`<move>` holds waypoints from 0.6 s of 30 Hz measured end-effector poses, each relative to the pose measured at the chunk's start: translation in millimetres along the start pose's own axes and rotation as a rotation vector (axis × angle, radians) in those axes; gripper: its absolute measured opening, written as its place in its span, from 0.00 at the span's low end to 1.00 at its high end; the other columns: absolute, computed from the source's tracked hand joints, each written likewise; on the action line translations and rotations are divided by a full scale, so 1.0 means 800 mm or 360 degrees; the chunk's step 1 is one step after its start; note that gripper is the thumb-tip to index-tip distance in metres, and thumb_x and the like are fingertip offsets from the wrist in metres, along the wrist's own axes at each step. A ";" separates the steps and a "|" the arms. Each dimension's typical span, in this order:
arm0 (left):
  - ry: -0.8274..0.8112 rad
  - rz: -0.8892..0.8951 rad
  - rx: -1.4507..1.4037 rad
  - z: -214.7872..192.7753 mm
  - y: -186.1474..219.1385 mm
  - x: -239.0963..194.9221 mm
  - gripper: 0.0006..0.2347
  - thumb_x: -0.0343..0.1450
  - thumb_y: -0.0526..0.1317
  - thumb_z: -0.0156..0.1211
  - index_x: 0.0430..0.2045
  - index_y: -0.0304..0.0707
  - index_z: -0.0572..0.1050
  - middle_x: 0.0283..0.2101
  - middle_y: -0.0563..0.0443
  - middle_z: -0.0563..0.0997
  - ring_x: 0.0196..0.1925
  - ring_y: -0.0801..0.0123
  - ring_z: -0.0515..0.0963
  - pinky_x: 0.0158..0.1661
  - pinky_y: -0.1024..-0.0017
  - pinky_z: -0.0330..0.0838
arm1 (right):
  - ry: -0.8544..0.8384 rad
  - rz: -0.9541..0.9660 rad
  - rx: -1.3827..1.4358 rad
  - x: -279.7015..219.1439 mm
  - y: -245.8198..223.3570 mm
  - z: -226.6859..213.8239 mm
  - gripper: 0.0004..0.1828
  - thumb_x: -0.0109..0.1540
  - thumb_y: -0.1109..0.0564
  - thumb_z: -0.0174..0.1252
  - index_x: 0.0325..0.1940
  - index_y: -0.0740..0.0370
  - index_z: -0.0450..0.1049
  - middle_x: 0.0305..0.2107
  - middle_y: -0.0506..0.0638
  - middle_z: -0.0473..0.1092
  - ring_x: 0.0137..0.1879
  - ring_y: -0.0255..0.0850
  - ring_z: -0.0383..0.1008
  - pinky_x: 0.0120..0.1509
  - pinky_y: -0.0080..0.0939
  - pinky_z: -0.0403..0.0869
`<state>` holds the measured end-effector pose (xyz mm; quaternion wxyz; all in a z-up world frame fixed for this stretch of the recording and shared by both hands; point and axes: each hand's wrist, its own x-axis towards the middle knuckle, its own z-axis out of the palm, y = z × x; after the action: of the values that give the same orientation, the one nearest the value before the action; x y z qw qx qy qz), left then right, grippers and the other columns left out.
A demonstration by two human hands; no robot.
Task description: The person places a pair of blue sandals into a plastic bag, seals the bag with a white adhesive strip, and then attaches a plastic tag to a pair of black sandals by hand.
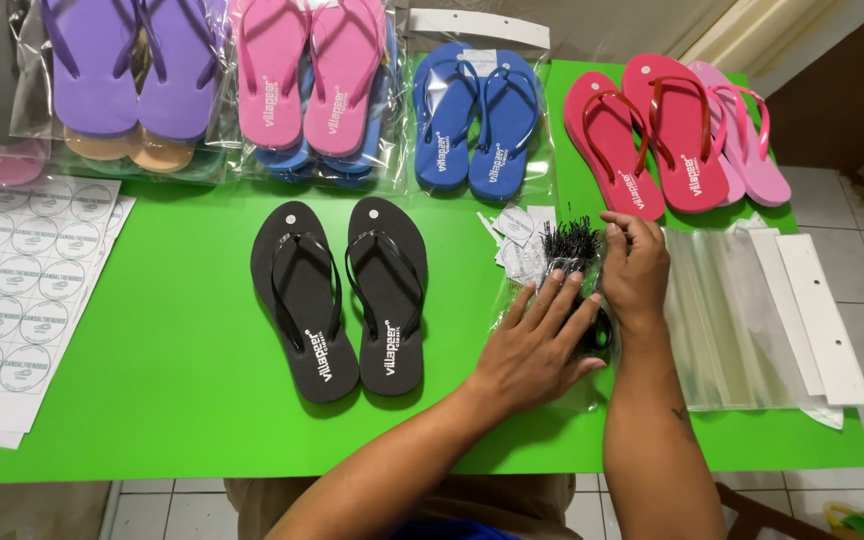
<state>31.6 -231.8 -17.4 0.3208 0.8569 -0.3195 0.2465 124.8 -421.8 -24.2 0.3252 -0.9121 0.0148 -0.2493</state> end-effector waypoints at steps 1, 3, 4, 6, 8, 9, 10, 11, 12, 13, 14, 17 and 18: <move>-0.0002 0.0000 -0.0005 -0.008 -0.001 0.006 0.28 0.75 0.57 0.47 0.65 0.36 0.68 0.68 0.30 0.70 0.73 0.43 0.67 0.69 0.48 0.58 | -0.0001 0.0003 -0.0004 0.003 0.004 0.001 0.11 0.73 0.59 0.54 0.55 0.58 0.81 0.39 0.61 0.71 0.47 0.62 0.75 0.51 0.59 0.75; -0.0739 -0.0200 -0.0050 -0.025 -0.003 0.015 0.32 0.77 0.60 0.33 0.71 0.35 0.58 0.72 0.26 0.62 0.77 0.42 0.58 0.74 0.45 0.40 | -0.0019 -0.0048 -0.0025 0.003 0.013 0.005 0.11 0.73 0.58 0.53 0.55 0.58 0.80 0.39 0.62 0.70 0.50 0.64 0.74 0.58 0.57 0.72; -0.0747 -0.0200 -0.0055 -0.019 -0.005 0.014 0.32 0.77 0.60 0.33 0.71 0.35 0.58 0.72 0.26 0.62 0.77 0.42 0.58 0.74 0.45 0.40 | -0.0020 -0.0038 -0.0028 0.004 0.014 0.006 0.11 0.73 0.58 0.53 0.55 0.58 0.80 0.39 0.62 0.70 0.50 0.64 0.74 0.58 0.57 0.72; -0.0827 -0.0217 0.0001 -0.010 -0.008 0.011 0.34 0.76 0.63 0.28 0.72 0.38 0.55 0.73 0.28 0.60 0.78 0.45 0.55 0.75 0.45 0.35 | -0.0044 -0.0019 -0.0064 0.006 0.017 0.007 0.11 0.74 0.57 0.52 0.55 0.57 0.80 0.39 0.62 0.68 0.52 0.64 0.73 0.60 0.56 0.70; -0.0808 -0.0215 0.0005 -0.007 -0.009 0.009 0.34 0.76 0.63 0.29 0.72 0.37 0.55 0.72 0.27 0.61 0.78 0.45 0.56 0.75 0.45 0.35 | -0.0086 0.0041 -0.0051 0.007 0.023 0.008 0.11 0.75 0.55 0.52 0.54 0.54 0.80 0.39 0.60 0.68 0.52 0.62 0.73 0.61 0.55 0.70; -0.0782 -0.0215 0.0014 -0.006 -0.009 0.009 0.34 0.76 0.63 0.30 0.72 0.37 0.55 0.72 0.27 0.61 0.77 0.45 0.56 0.75 0.45 0.35 | -0.0126 0.0092 -0.0035 0.007 0.025 0.008 0.12 0.75 0.53 0.51 0.54 0.52 0.80 0.39 0.58 0.68 0.52 0.60 0.73 0.61 0.54 0.70; -0.0780 -0.0216 0.0015 -0.006 -0.009 0.009 0.34 0.76 0.63 0.30 0.72 0.37 0.55 0.72 0.27 0.61 0.77 0.45 0.56 0.75 0.45 0.35 | -0.0126 0.0090 -0.0036 0.007 0.026 0.007 0.12 0.75 0.53 0.51 0.54 0.52 0.80 0.39 0.58 0.68 0.52 0.60 0.73 0.61 0.54 0.70; -0.0778 -0.0222 0.0003 -0.006 -0.009 0.009 0.34 0.76 0.63 0.30 0.72 0.37 0.55 0.72 0.27 0.61 0.77 0.44 0.56 0.75 0.45 0.35 | -0.0147 0.0131 -0.0024 0.006 0.025 0.006 0.12 0.76 0.49 0.52 0.54 0.50 0.81 0.39 0.56 0.69 0.51 0.57 0.74 0.60 0.52 0.71; -0.0776 -0.0231 -0.0009 -0.006 -0.009 0.009 0.34 0.76 0.63 0.29 0.72 0.37 0.55 0.72 0.27 0.61 0.78 0.44 0.56 0.75 0.45 0.35 | -0.0169 0.0170 -0.0012 0.006 0.025 0.005 0.12 0.76 0.46 0.53 0.54 0.47 0.81 0.39 0.53 0.69 0.50 0.53 0.75 0.59 0.50 0.71; -0.0775 -0.0234 -0.0009 -0.006 -0.009 0.009 0.34 0.76 0.63 0.29 0.72 0.37 0.55 0.72 0.27 0.61 0.78 0.44 0.56 0.75 0.45 0.35 | -0.0172 0.0168 -0.0012 0.006 0.022 0.003 0.12 0.76 0.46 0.53 0.54 0.47 0.81 0.39 0.53 0.69 0.50 0.53 0.75 0.59 0.50 0.71; -0.0772 -0.0229 -0.0016 -0.007 -0.009 0.008 0.34 0.76 0.63 0.29 0.72 0.37 0.55 0.72 0.27 0.61 0.77 0.44 0.56 0.75 0.45 0.35 | -0.0198 0.0207 0.0021 0.005 0.019 0.001 0.10 0.74 0.47 0.57 0.52 0.50 0.81 0.39 0.55 0.70 0.50 0.54 0.76 0.58 0.51 0.72; -0.0748 -0.0218 -0.0009 -0.001 -0.011 0.004 0.34 0.76 0.63 0.30 0.72 0.37 0.55 0.72 0.27 0.61 0.77 0.44 0.56 0.75 0.44 0.36 | -0.0242 0.0252 0.0056 0.004 0.010 -0.004 0.09 0.70 0.49 0.64 0.50 0.52 0.81 0.41 0.56 0.71 0.50 0.53 0.77 0.56 0.51 0.74; -0.0727 -0.0210 0.0006 0.002 -0.012 0.003 0.34 0.76 0.63 0.30 0.72 0.38 0.54 0.73 0.28 0.60 0.78 0.44 0.56 0.75 0.44 0.35 | -0.0257 0.0258 0.0058 0.003 0.007 -0.006 0.09 0.67 0.50 0.67 0.50 0.51 0.81 0.43 0.55 0.71 0.51 0.51 0.77 0.56 0.50 0.74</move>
<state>40.2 -228.0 -20.6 0.2540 0.9100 -0.3267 0.0255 125.9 -429.2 -23.2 0.3608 -0.9190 0.0577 -0.1480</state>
